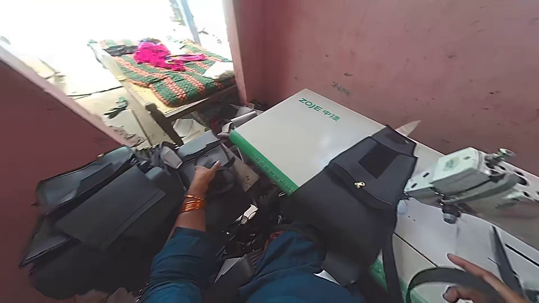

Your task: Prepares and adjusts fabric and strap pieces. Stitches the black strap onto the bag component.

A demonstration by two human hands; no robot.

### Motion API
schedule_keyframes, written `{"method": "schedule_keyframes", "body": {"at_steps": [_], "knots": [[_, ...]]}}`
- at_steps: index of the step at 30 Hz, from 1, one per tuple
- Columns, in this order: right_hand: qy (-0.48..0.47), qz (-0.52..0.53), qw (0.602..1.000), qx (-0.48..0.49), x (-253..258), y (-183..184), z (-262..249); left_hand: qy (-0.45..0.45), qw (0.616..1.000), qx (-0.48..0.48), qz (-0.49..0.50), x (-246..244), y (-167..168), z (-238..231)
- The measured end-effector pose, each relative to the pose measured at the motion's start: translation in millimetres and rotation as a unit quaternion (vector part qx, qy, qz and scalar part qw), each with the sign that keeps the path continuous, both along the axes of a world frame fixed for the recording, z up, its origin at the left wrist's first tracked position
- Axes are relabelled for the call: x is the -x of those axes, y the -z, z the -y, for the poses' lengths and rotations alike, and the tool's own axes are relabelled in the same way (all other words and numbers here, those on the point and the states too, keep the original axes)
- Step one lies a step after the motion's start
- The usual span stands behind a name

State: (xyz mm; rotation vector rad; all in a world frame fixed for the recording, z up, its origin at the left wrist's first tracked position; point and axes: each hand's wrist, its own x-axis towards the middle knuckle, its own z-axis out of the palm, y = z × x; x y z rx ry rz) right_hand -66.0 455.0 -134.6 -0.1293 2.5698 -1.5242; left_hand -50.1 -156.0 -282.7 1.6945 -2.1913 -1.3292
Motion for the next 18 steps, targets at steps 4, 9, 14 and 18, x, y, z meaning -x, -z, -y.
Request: {"method": "schedule_keyframes", "body": {"at_steps": [4,9,14,18], "knots": [[0.238,0.046,0.945,-0.219,68,21,-56,0.178,0.963,0.187,0.071,38,-51,-48],[0.258,0.08,0.875,-0.401,93,-4,-54,0.511,0.688,0.348,-0.38,99,-96,-207],[0.195,-0.097,0.907,-0.362,48,0,33,0.794,0.216,0.254,-0.508,164,-92,-360],[0.162,-0.027,0.96,-0.227,55,57,79,0.819,0.156,0.29,-0.471,218,-76,-385]]}}
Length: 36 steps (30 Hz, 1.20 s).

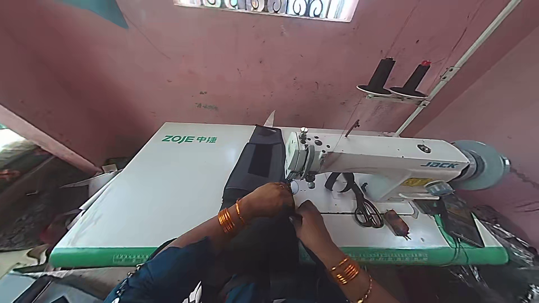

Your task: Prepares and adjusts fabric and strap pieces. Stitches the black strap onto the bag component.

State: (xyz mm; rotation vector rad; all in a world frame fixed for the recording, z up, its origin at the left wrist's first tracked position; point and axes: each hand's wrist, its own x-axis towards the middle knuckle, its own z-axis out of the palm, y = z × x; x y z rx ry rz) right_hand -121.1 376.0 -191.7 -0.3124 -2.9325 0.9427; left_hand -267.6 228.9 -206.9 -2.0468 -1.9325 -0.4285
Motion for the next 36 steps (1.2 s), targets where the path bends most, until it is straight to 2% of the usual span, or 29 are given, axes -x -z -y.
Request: {"method": "schedule_keyframes", "body": {"at_steps": [1,3,4,5,7,9,12,15,18,19,21,22,24,26,30,32,34,36], "knots": [[0.029,-0.014,0.997,0.072,2,9,4,-0.028,1.0,-0.006,0.007,8,3,6],[0.107,-0.002,0.959,0.261,-3,21,6,-0.083,0.995,-0.035,0.052,8,20,19],[0.122,-0.001,0.944,0.305,-11,25,7,-0.109,0.99,-0.062,0.067,2,31,22],[0.112,-0.02,0.95,0.29,-19,26,8,-0.136,0.985,-0.086,0.066,-6,39,22],[0.051,-0.106,0.982,0.145,-36,33,17,-0.191,0.974,-0.111,0.06,-27,52,17],[0.002,-0.211,0.977,-0.022,-44,48,23,-0.226,0.963,-0.117,0.087,-45,55,10],[-0.042,-0.218,0.964,-0.143,-49,53,26,-0.272,0.941,-0.125,0.155,-59,51,2],[-0.065,-0.191,0.973,-0.111,-47,49,22,-0.282,0.94,-0.112,0.158,-61,46,-6],[-0.078,-0.143,0.986,0.023,-45,32,0,-0.269,0.946,-0.137,0.116,-64,55,-7],[-0.065,-0.161,0.985,0.015,-39,23,-14,-0.267,0.947,-0.141,0.108,-62,57,-6],[-0.001,-0.225,0.968,-0.113,-19,4,-58,-0.268,0.947,-0.144,0.106,-61,59,-5],[0.027,-0.205,0.967,-0.152,-7,-3,-85,-0.271,0.946,-0.142,0.112,-63,60,-5],[0.017,-0.125,0.981,-0.15,20,-5,-128,-0.275,0.943,-0.142,0.124,-62,59,-4],[-0.051,-0.09,0.989,-0.107,40,5,-143,-0.274,0.942,-0.144,0.126,-60,58,-3],[-0.207,-0.253,0.939,-0.103,66,21,-129,-0.276,0.941,-0.143,0.134,-61,59,-4],[-0.204,-0.286,0.923,-0.155,73,20,-104,-0.278,0.941,-0.139,0.136,-62,58,-3],[-0.153,-0.225,0.946,-0.174,71,22,-82,-0.277,0.941,-0.137,0.134,-62,57,-3],[-0.123,-0.133,0.976,-0.117,59,28,-67,-0.279,0.941,-0.138,0.129,-62,57,-4]]}}
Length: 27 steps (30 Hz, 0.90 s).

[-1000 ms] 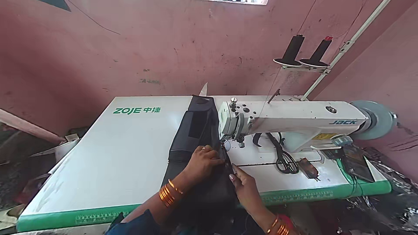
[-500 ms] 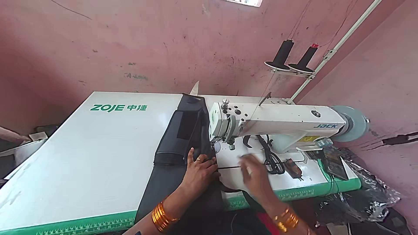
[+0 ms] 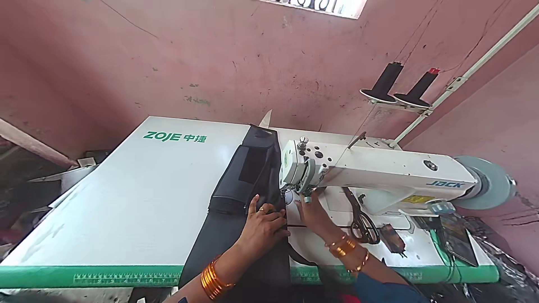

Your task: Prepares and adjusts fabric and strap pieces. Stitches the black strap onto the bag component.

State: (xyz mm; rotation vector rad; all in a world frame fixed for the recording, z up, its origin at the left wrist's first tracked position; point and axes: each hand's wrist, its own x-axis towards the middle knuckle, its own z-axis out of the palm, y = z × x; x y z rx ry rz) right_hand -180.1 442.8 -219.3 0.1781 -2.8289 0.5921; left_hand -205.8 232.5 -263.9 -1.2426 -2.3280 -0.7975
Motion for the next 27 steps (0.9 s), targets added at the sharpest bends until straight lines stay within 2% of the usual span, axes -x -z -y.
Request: {"method": "schedule_keyframes", "body": {"at_steps": [2,5,7,10,14,18,24,27], "knots": [[-0.006,0.039,0.994,0.1,-17,8,5,-0.002,1.0,-0.001,0.0,2,0,1],[-0.06,-0.088,0.982,0.156,-25,29,-7,-0.003,1.0,-0.003,0.004,-1,2,-1],[-0.095,-0.107,0.98,0.141,-20,31,-9,0.0,1.0,0.004,0.001,-1,1,0],[-0.124,-0.105,0.985,0.063,-4,32,-10,0.002,1.0,0.005,-0.004,-1,-1,1],[-0.11,-0.097,0.989,0.009,13,29,-10,-0.002,1.0,0.002,-0.006,-1,0,0],[-0.047,0.015,0.996,0.079,16,16,-10,-0.003,1.0,0.013,-0.003,-1,1,1],[-0.049,0.018,0.997,0.065,17,12,-15,-0.004,1.0,0.012,-0.013,-1,1,0],[-0.084,-0.029,0.995,0.046,18,17,-23,-0.003,1.0,0.012,-0.019,0,1,1]]}}
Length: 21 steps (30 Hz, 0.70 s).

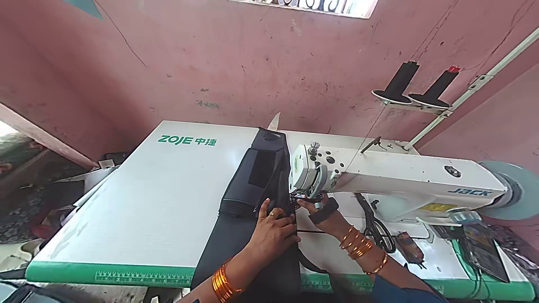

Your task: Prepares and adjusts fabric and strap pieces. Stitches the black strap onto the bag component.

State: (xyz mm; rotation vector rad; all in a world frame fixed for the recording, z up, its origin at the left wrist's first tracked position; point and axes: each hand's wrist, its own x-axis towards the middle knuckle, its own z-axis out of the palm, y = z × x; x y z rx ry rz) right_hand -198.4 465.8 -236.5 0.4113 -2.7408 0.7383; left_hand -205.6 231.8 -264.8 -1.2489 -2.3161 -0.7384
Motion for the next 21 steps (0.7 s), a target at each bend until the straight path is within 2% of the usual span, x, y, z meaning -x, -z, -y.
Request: {"method": "schedule_keyframes", "body": {"at_steps": [3,5,6,7,8,9,10,11,12,13,15,16,17,18,19,21], "knots": [[0.01,0.044,0.999,0.018,4,0,-2,0.0,1.0,0.0,-0.004,0,1,0],[-0.003,0.013,1.0,-0.01,1,-3,-1,0.003,1.0,0.003,-0.004,0,0,0],[-0.002,0.012,1.0,0.009,-4,-11,-2,0.004,1.0,0.003,-0.006,0,0,0],[0.016,0.049,0.995,0.084,-11,-26,-4,0.006,1.0,0.004,-0.007,1,0,1],[0.047,0.067,0.973,0.215,-18,-41,-11,0.007,1.0,0.004,-0.008,2,0,1],[0.08,0.076,0.918,0.381,-25,-54,-25,0.007,1.0,0.004,-0.008,2,0,0],[0.102,0.073,0.842,0.524,-31,-64,-44,0.008,1.0,0.003,-0.007,2,1,0],[0.128,0.057,0.787,0.6,-39,-70,-63,0.01,1.0,0.004,-0.007,3,2,-1],[0.14,0.057,0.774,0.615,-50,-72,-79,0.012,1.0,0.005,-0.008,5,3,-1],[0.142,0.067,0.799,0.58,-63,-70,-88,0.014,1.0,0.006,-0.008,10,2,-1],[0.173,0.025,0.894,0.412,-92,-65,-89,0.02,1.0,0.007,-0.002,19,0,-3],[0.207,-0.057,0.937,0.275,-106,-61,-87,0.024,1.0,0.006,0.002,23,-1,-4],[0.244,-0.162,0.95,0.111,-117,-59,-90,0.028,1.0,0.005,0.004,26,-2,-5],[0.283,-0.238,0.929,-0.02,-125,-60,-97,0.031,1.0,0.005,0.003,28,-3,-6],[0.327,-0.258,0.903,-0.104,-132,-60,-107,0.031,0.999,0.004,0.003,29,-3,-6],[0.409,-0.182,0.879,-0.162,-137,-56,-126,0.03,1.0,0.002,-0.004,30,-4,-6]]}}
